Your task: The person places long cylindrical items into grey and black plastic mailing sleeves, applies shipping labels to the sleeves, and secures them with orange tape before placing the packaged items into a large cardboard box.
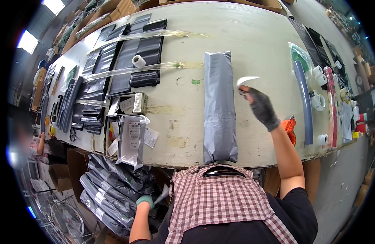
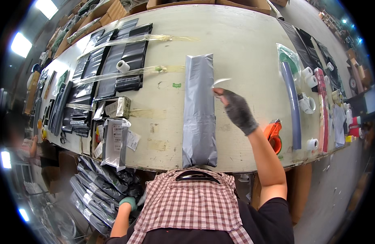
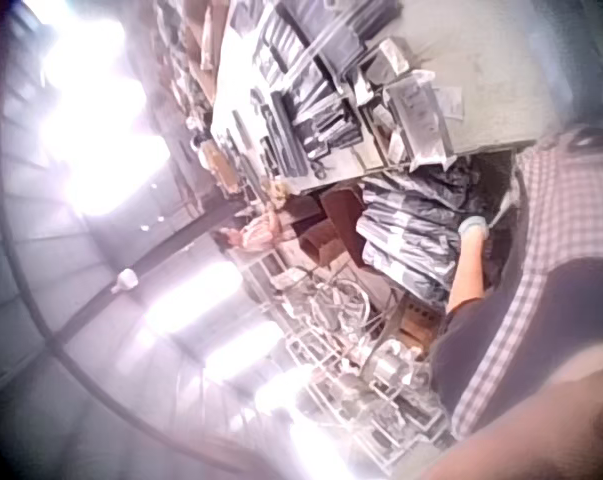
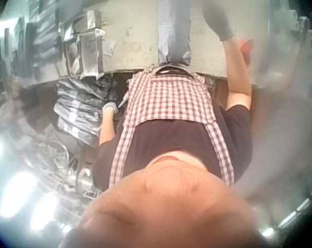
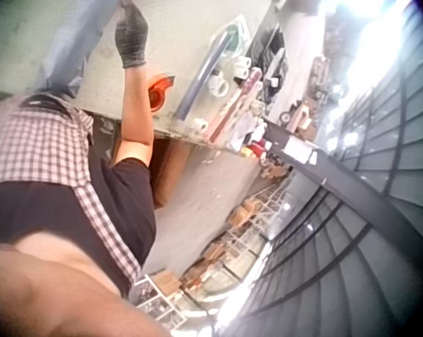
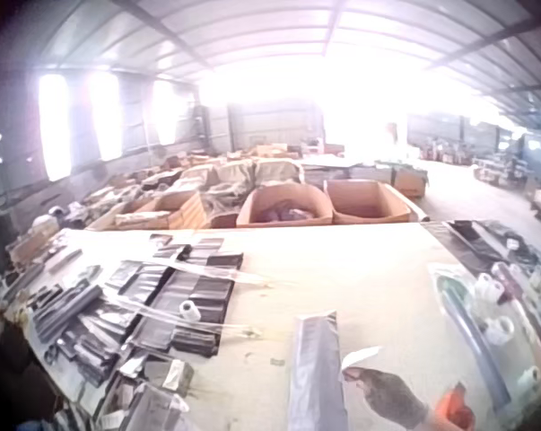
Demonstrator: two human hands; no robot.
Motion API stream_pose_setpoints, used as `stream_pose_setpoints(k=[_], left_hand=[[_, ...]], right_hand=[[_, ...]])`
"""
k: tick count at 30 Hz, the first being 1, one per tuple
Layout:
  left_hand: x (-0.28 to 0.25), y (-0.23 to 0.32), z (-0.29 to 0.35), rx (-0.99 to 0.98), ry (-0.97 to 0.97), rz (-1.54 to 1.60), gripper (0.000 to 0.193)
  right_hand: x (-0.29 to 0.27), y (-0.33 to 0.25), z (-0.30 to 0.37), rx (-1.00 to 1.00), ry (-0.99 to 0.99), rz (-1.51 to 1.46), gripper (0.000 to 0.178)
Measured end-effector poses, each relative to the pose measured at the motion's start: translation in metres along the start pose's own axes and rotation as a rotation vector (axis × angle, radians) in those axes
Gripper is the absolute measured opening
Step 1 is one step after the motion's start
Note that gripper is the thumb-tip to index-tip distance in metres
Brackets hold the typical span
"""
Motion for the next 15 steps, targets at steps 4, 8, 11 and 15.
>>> stream_pose_setpoints(k=[4,8,11,15], left_hand=[[-0.085,0.059,0.019,-0.07,-0.086,0.178,0.04],[-0.27,0.251,0.114,0.633,0.6,0.366,0.026],[-0.314,0.405,0.157,1.468,0.7,0.394,0.031],[-0.38,0.501,0.025,0.666,1.201,-0.201,0.054]], right_hand=[[0.078,0.058,0.004,-0.172,-0.479,0.845,0.057],[0.1,0.063,0.013,-0.239,-0.478,0.882,0.067],[0.104,0.067,0.01,-0.093,-0.362,0.827,0.067],[0.1,0.056,0.043,-0.021,-0.003,0.715,0.055]])
Point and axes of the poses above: each hand's wrist, its own z-axis away from the middle knuckle, its own x-axis out of the palm, y = z × x, the point moved 7 cm from there along -z, towards the middle knuckle, and after that the axes turned 12 degrees about z, right-handed, at the moved point
